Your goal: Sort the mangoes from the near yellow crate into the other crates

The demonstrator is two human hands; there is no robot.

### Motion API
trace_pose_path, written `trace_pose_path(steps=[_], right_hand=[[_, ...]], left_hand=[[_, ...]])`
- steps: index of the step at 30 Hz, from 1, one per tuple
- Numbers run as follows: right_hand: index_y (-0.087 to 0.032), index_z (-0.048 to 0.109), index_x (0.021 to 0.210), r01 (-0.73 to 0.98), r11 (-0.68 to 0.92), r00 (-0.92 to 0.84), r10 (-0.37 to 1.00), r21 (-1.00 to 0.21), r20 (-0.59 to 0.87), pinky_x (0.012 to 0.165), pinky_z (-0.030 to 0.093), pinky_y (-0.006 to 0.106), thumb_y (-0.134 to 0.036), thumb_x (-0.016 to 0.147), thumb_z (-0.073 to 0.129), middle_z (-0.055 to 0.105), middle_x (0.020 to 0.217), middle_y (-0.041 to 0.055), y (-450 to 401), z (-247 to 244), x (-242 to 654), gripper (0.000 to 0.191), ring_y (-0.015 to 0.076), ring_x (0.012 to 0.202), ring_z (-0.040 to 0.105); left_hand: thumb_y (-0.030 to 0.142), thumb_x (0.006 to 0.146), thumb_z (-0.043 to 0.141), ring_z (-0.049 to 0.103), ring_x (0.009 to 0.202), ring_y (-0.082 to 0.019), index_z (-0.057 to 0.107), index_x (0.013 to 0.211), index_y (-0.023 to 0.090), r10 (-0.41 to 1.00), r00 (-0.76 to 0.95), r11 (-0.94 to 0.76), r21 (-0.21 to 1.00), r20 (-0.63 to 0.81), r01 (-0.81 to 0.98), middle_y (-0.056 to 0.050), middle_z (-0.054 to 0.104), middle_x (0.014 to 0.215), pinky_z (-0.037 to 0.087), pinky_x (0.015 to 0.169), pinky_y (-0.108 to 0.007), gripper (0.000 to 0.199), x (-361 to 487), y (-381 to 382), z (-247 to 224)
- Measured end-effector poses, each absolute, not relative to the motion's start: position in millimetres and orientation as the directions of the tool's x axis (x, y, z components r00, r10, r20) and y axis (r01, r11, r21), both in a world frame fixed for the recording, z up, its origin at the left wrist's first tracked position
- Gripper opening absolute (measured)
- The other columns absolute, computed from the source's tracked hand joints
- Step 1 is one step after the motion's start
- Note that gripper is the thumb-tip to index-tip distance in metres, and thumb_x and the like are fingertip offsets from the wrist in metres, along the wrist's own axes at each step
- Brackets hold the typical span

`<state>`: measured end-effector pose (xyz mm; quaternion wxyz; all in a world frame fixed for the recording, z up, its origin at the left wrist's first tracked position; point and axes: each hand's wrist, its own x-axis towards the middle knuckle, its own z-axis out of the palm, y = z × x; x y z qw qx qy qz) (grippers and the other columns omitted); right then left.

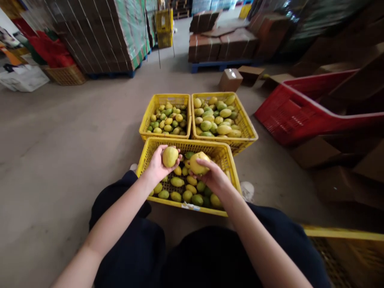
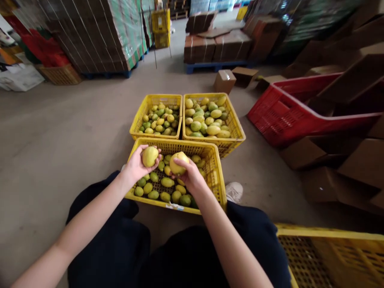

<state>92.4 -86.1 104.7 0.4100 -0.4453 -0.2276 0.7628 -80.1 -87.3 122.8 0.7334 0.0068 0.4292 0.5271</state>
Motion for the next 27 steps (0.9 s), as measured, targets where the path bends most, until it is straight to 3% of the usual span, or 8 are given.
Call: trace_pose_path(steps=[6,11,15,18,20,22,24,27], right_hand=[[-0.016,0.063,0.074,-0.388,-0.672,-0.168,0.725,-0.631,-0.668,0.037,0.05,0.021,-0.017,0.074,0.063,0.066,0.059,0.0033,-78,98,89,0.001,0.0138,0.046,0.059],[-0.016,0.063,0.069,-0.391,-0.71,-0.118,0.669,-0.585,-0.734,0.044,0.05,0.021,-0.018,0.082,0.056,0.064,0.057,0.0018,-76,89,88,0.015,0.0118,0.049,0.057],[-0.01,0.068,0.074,-0.393,-0.693,-0.024,0.664,-0.604,-0.747,0.057,0.048,0.026,-0.014,0.085,0.046,0.072,0.078,0.0012,-76,88,90,0.025,0.0125,0.076,0.066],[-0.009,0.07,0.077,-0.434,-0.656,-0.125,0.723,-0.617,-0.68,0.058,0.042,0.028,-0.018,0.085,0.021,0.071,0.105,0.0,-71,91,93,0.05,0.0139,0.093,0.064],[-0.008,0.07,0.079,-0.461,-0.626,-0.176,0.759,-0.629,-0.626,0.057,0.04,0.029,-0.018,0.082,0.01,0.071,0.105,0.0001,-67,92,93,0.061,0.0137,0.094,0.063],[-0.008,0.069,0.08,-0.471,-0.633,-0.175,0.75,-0.614,-0.638,0.057,0.041,0.027,-0.019,0.084,0.014,0.072,0.091,0.0002,-66,91,93,0.056,0.0109,0.088,0.064],[-0.01,0.067,0.077,-0.443,-0.692,-0.152,0.685,-0.57,-0.713,0.055,0.043,0.023,-0.021,0.087,0.037,0.068,0.07,-0.0006,-68,89,94,0.034,0.0098,0.072,0.063],[-0.015,0.063,0.072,-0.442,-0.689,-0.121,0.68,-0.575,-0.723,0.046,0.046,0.02,-0.025,0.083,0.055,0.063,0.06,0.0013,-71,88,98,0.017,0.0132,0.058,0.06]], left_hand=[[0.025,0.084,0.052,0.065,0.071,-0.015,0.061,0.089,0.016,0.767,0.02,0.479,0.552,-0.641,-0.682,-0.003,0.066,0.075,0.056,0.066,-0.027,0.014,-77,-80,105],[0.028,0.091,0.041,0.067,0.095,-0.02,0.059,0.101,0.014,0.757,-0.013,0.533,0.628,-0.653,-0.567,-0.006,0.068,0.088,0.056,0.082,-0.037,0.025,-71,-77,96],[0.022,0.095,0.034,0.064,0.106,-0.021,0.056,0.1,0.007,0.747,-0.019,0.565,0.649,-0.665,-0.51,-0.007,0.066,0.095,0.054,0.079,-0.032,0.026,-68,-72,101],[0.024,0.095,0.018,0.065,0.103,-0.021,0.055,0.088,0.006,0.756,-0.04,0.531,0.648,-0.654,-0.546,-0.003,0.062,0.085,0.051,0.072,-0.027,0.042,-69,-64,105],[0.026,0.093,0.011,0.067,0.097,-0.02,0.056,0.079,0.007,0.774,-0.079,0.487,0.67,-0.629,-0.56,-0.001,0.062,0.081,0.05,0.069,-0.027,0.05,-70,-60,104],[0.026,0.093,0.018,0.067,0.097,-0.021,0.057,0.08,0.008,0.762,-0.065,0.484,0.633,-0.645,-0.604,-0.001,0.063,0.082,0.051,0.068,-0.027,0.045,-69,-62,100],[0.025,0.093,0.036,0.066,0.103,-0.022,0.056,0.087,0.009,0.71,-0.007,0.532,0.543,-0.705,-0.65,-0.003,0.063,0.085,0.055,0.072,-0.027,0.027,-68,-69,95],[0.028,0.089,0.045,0.067,0.099,-0.021,0.057,0.097,0.011,0.698,-0.012,0.534,0.532,-0.716,-0.658,-0.007,0.066,0.09,0.059,0.073,-0.027,0.023,-67,-76,89]])
